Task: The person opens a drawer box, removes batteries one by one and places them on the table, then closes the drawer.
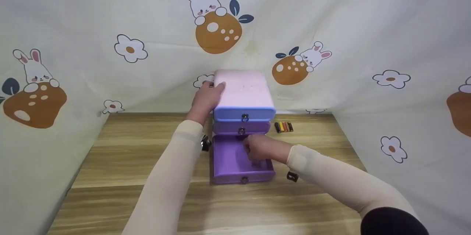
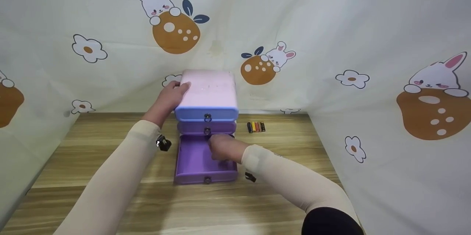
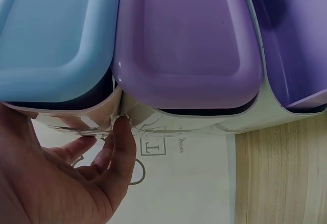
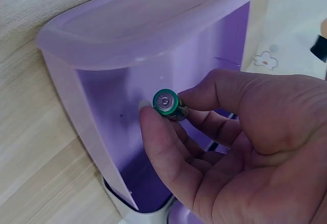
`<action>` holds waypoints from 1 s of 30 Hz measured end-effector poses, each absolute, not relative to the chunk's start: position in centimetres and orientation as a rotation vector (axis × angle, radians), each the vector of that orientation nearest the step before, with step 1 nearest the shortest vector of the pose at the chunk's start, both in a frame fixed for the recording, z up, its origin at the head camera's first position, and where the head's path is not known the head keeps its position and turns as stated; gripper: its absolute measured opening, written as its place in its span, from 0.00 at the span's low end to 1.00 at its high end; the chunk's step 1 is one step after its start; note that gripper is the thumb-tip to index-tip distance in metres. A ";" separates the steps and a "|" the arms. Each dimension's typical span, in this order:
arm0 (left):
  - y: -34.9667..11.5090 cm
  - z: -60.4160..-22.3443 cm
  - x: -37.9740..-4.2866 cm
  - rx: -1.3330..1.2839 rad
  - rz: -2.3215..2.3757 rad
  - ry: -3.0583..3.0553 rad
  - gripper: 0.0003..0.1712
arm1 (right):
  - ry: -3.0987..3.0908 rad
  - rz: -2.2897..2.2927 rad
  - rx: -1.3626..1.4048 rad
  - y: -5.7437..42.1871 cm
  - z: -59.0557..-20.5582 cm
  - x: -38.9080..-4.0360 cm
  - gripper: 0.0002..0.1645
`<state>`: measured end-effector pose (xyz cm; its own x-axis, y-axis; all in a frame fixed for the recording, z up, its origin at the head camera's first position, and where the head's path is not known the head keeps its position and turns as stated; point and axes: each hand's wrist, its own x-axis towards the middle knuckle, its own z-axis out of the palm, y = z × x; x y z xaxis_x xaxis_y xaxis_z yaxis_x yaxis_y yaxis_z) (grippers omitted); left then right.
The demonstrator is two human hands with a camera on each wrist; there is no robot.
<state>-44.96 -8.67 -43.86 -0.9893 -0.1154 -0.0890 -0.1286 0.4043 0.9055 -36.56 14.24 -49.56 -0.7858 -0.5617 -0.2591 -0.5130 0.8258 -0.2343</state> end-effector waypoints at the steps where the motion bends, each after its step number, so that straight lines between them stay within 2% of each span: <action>1: -8.7 -43.9 -45.0 -0.225 1.692 2.625 0.48 | 2.687 -0.212 -0.810 14.3 -49.4 -36.6 0.19; 13: -8.7 -43.9 -45.1 -0.225 1.698 2.605 0.47 | 2.651 -0.353 -0.880 15.8 -48.3 -36.4 0.15; 30: -8.8 -44.1 -45.0 -0.203 1.685 2.642 0.46 | 2.597 -0.596 -0.724 18.9 -46.9 -36.3 0.11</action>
<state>-45.01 -8.75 -44.11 -0.9917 -0.1079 -0.0702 -0.1091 0.4157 0.9029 -36.33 18.91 -46.89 -0.7960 -0.5555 -0.2405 -0.3952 0.7778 -0.4886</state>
